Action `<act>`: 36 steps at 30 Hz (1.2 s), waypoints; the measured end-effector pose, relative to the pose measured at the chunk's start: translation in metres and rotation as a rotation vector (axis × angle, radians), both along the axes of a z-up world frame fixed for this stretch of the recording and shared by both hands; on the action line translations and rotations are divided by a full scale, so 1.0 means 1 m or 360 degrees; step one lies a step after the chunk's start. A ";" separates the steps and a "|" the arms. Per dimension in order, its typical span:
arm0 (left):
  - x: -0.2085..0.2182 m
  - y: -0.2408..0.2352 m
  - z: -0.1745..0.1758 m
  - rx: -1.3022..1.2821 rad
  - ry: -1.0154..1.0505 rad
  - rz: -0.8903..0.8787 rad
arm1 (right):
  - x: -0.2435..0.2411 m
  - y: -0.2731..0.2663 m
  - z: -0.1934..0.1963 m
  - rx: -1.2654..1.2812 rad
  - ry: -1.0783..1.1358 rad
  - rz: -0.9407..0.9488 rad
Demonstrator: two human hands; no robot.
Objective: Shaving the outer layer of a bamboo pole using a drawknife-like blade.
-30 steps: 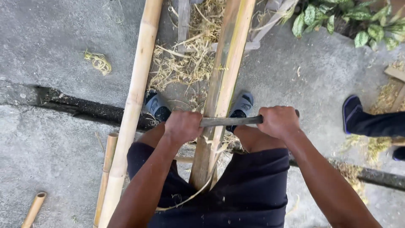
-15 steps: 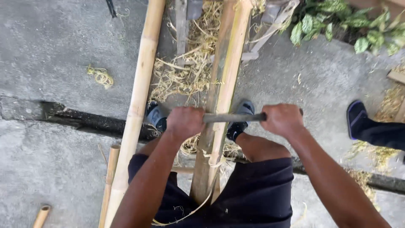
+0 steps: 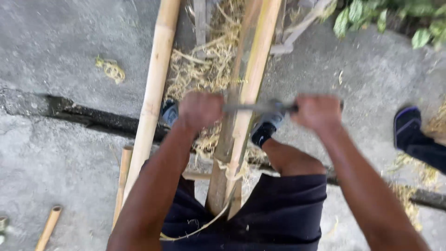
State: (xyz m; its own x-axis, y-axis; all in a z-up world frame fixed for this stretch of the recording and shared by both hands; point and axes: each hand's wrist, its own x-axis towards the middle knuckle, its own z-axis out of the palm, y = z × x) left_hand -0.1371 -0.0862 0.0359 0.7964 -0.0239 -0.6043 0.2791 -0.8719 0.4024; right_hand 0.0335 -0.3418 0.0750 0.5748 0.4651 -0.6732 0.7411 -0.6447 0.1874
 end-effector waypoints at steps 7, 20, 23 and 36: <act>0.050 0.032 -0.004 0.0195 -0.0197 -0.0055 | 0.039 0.017 -0.010 0.0154 -0.0178 0.0085; 0.204 0.094 -0.030 0.0294 -0.0844 0.0201 | 0.226 0.061 -0.048 -0.0114 -0.0454 0.0112; 0.208 0.099 -0.022 0.0249 -0.0840 0.0300 | 0.234 0.041 -0.060 0.0410 -0.0533 0.0424; 0.016 0.025 -0.023 -0.0087 -0.0049 -0.0008 | 0.020 0.021 -0.003 0.0159 0.0392 -0.0324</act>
